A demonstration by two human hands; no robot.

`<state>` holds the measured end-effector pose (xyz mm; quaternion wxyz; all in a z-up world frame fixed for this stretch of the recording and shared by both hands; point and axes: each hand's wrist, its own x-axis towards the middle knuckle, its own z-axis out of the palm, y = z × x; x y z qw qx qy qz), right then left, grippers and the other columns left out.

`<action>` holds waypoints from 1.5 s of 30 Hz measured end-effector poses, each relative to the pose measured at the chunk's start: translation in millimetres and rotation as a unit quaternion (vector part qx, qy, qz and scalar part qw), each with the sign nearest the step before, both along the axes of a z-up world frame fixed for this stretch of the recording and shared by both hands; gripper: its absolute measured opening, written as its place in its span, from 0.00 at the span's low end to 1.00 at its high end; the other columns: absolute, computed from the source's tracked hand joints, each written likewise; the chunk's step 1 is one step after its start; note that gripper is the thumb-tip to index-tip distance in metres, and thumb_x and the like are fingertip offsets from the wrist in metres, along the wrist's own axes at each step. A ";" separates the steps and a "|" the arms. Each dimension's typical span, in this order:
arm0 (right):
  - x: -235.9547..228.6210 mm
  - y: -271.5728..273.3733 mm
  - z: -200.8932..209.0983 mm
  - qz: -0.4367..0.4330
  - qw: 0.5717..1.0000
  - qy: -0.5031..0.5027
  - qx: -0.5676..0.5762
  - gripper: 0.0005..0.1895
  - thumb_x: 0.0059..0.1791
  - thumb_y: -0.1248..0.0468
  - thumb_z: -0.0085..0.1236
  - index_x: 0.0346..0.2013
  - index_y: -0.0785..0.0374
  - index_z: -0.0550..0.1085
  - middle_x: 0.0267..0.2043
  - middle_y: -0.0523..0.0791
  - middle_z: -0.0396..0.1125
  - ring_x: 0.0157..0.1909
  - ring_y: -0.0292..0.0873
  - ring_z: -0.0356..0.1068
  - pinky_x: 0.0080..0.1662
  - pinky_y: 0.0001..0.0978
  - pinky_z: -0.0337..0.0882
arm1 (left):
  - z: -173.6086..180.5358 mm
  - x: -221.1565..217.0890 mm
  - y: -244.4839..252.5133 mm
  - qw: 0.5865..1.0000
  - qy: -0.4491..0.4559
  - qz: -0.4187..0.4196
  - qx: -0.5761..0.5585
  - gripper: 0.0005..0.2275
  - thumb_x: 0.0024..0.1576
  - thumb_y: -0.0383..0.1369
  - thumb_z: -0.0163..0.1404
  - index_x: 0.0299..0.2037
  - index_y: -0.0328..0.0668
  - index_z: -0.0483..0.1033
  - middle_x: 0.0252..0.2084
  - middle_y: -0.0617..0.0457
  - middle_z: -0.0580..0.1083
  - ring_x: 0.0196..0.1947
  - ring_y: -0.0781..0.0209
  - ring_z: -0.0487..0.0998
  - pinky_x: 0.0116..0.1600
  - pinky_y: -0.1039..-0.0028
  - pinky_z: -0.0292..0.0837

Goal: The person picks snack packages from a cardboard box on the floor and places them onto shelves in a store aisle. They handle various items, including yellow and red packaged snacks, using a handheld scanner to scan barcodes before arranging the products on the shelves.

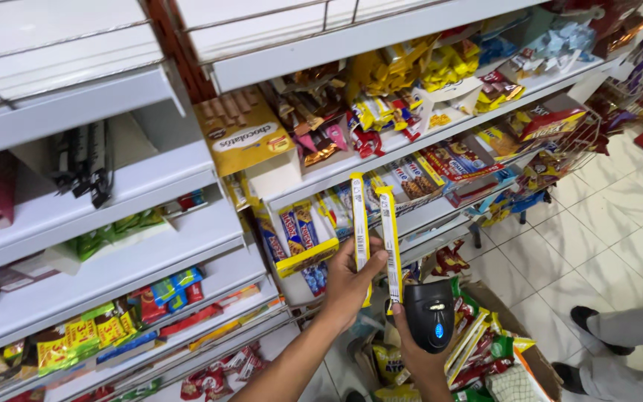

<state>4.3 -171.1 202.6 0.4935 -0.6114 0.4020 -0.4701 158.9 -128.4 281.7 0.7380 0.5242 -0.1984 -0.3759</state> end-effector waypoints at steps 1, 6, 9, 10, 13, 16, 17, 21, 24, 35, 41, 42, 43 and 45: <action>1.0 -4.9 0.8 -0.007 1.000 0.005 0.006 0.21 0.40 0.66 0.72 0.46 0.65 0.75 0.37 0.42 0.72 0.33 0.35 0.72 0.36 0.28 0.72 | 1.9 -0.8 -5.2 0.999 0.000 -0.013 -0.031 0.11 0.59 0.30 0.59 0.49 0.38 0.76 0.35 0.56 0.75 0.31 0.70 0.70 0.34 0.78 0.65; 1.0 -24.4 11.9 -0.008 1.000 -0.026 0.011 0.20 0.40 0.65 0.73 0.44 0.66 0.77 0.36 0.43 0.74 0.34 0.34 0.73 0.38 0.28 0.73 | 20.3 -3.4 -29.6 0.996 -0.002 -0.036 -0.076 0.13 0.54 0.27 0.59 0.48 0.41 0.75 0.38 0.60 0.78 0.37 0.74 0.77 0.44 0.79 0.74; -0.9 -29.0 20.0 -0.011 1.000 -0.026 -0.014 0.24 0.37 0.65 0.75 0.44 0.66 0.77 0.36 0.43 0.75 0.33 0.34 0.73 0.37 0.28 0.73 | 29.4 -3.7 -47.5 0.998 -0.026 0.011 -0.051 0.13 0.54 0.28 0.62 0.47 0.39 0.76 0.37 0.60 0.76 0.36 0.73 0.75 0.43 0.79 0.74; 0.9 -32.6 21.1 -0.014 0.999 -0.024 -0.031 0.26 0.35 0.65 0.76 0.45 0.66 0.76 0.36 0.43 0.74 0.33 0.33 0.72 0.37 0.27 0.73 | 32.9 -3.6 -53.4 0.998 -0.018 0.006 -0.066 0.13 0.55 0.28 0.62 0.48 0.39 0.75 0.37 0.60 0.76 0.36 0.73 0.75 0.43 0.79 0.74; 9.5 -46.7 14.4 -0.105 0.990 0.071 -0.061 0.23 0.35 0.64 0.79 0.39 0.68 0.77 0.31 0.45 0.75 0.27 0.37 0.73 0.35 0.29 0.73 | 42.3 -4.1 -65.9 0.997 -0.001 -0.004 -0.079 0.13 0.55 0.30 0.61 0.48 0.40 0.74 0.37 0.60 0.76 0.35 0.74 0.75 0.41 0.78 0.73; 22.3 -72.2 5.4 -0.139 0.961 -0.064 -0.229 0.33 0.39 0.59 0.75 0.51 0.70 0.69 0.40 0.43 0.72 0.35 0.33 0.74 0.39 0.24 0.74 | 49.2 -0.4 -77.0 0.999 -0.017 -0.018 -0.038 0.12 0.56 0.32 0.60 0.46 0.40 0.74 0.36 0.59 0.75 0.32 0.72 0.73 0.36 0.76 0.71; 23.5 -78.5 4.0 -0.139 0.963 -0.057 -0.224 0.28 0.41 0.61 0.74 0.48 0.70 0.71 0.39 0.44 0.72 0.34 0.34 0.73 0.39 0.25 0.73 | 49.8 1.8 -79.2 0.999 -0.034 -0.030 -0.021 0.11 0.58 0.33 0.58 0.46 0.40 0.74 0.35 0.58 0.75 0.30 0.72 0.72 0.34 0.76 0.70; 32.8 -105.3 11.2 -0.156 0.962 -0.063 -0.213 0.24 0.44 0.63 0.74 0.47 0.69 0.70 0.36 0.44 0.73 0.32 0.34 0.72 0.38 0.25 0.70 | 47.3 11.6 -92.2 0.986 -0.112 -0.066 -0.102 0.09 0.67 0.35 0.48 0.48 0.36 0.73 0.37 0.57 0.74 0.33 0.70 0.77 0.41 0.78 0.75; 36.0 -113.4 36.3 -0.159 0.965 -0.102 -0.182 0.20 0.46 0.64 0.72 0.46 0.70 0.73 0.38 0.44 0.73 0.34 0.35 0.72 0.40 0.25 0.71 | 43.6 21.8 -87.0 0.990 -0.118 -0.057 -0.054 0.13 0.68 0.37 0.41 0.53 0.37 0.74 0.35 0.54 0.75 0.28 0.70 0.75 0.36 0.79 0.72; 70.2 -142.0 152.6 -0.083 0.924 -0.028 -0.372 0.18 0.43 0.70 0.70 0.44 0.71 0.74 0.39 0.49 0.70 0.40 0.41 0.73 0.43 0.33 0.71 | 37.7 36.9 -82.7 0.996 -0.067 -0.036 -0.048 0.20 0.68 0.41 0.38 0.60 0.36 0.74 0.32 0.51 0.75 0.23 0.67 0.72 0.30 0.77 0.68; 97.1 -165.5 135.4 -0.069 0.928 -0.130 -0.343 0.21 0.45 0.69 0.71 0.46 0.71 0.69 0.41 0.48 0.69 0.39 0.39 0.72 0.42 0.29 0.72 | 46.4 38.2 -82.5 0.995 -0.082 -0.024 -0.045 0.19 0.68 0.39 0.37 0.59 0.34 0.75 0.32 0.51 0.76 0.23 0.66 0.73 0.32 0.78 0.68; 104.0 -171.3 131.4 -0.076 0.923 -0.147 -0.347 0.20 0.46 0.70 0.71 0.46 0.71 0.69 0.41 0.47 0.70 0.39 0.38 0.72 0.41 0.29 0.73 | 47.5 38.3 -81.6 0.996 -0.079 -0.021 -0.044 0.19 0.68 0.39 0.37 0.58 0.33 0.75 0.32 0.51 0.76 0.23 0.66 0.73 0.32 0.78 0.69; 108.0 -175.5 128.6 -0.084 0.918 -0.164 -0.351 0.19 0.46 0.70 0.71 0.45 0.70 0.69 0.40 0.47 0.71 0.38 0.38 0.73 0.41 0.29 0.73 | 48.8 38.0 -80.9 0.996 -0.078 -0.020 -0.044 0.19 0.68 0.39 0.37 0.58 0.33 0.75 0.32 0.51 0.76 0.23 0.66 0.73 0.32 0.78 0.69; 110.7 -177.7 126.4 -0.085 0.908 -0.170 -0.374 0.21 0.46 0.71 0.70 0.47 0.71 0.68 0.42 0.49 0.69 0.40 0.40 0.72 0.43 0.30 0.73 | 51.6 37.6 -79.0 0.996 -0.077 -0.017 -0.046 0.19 0.68 0.38 0.37 0.59 0.33 0.75 0.32 0.50 0.76 0.23 0.66 0.73 0.33 0.78 0.70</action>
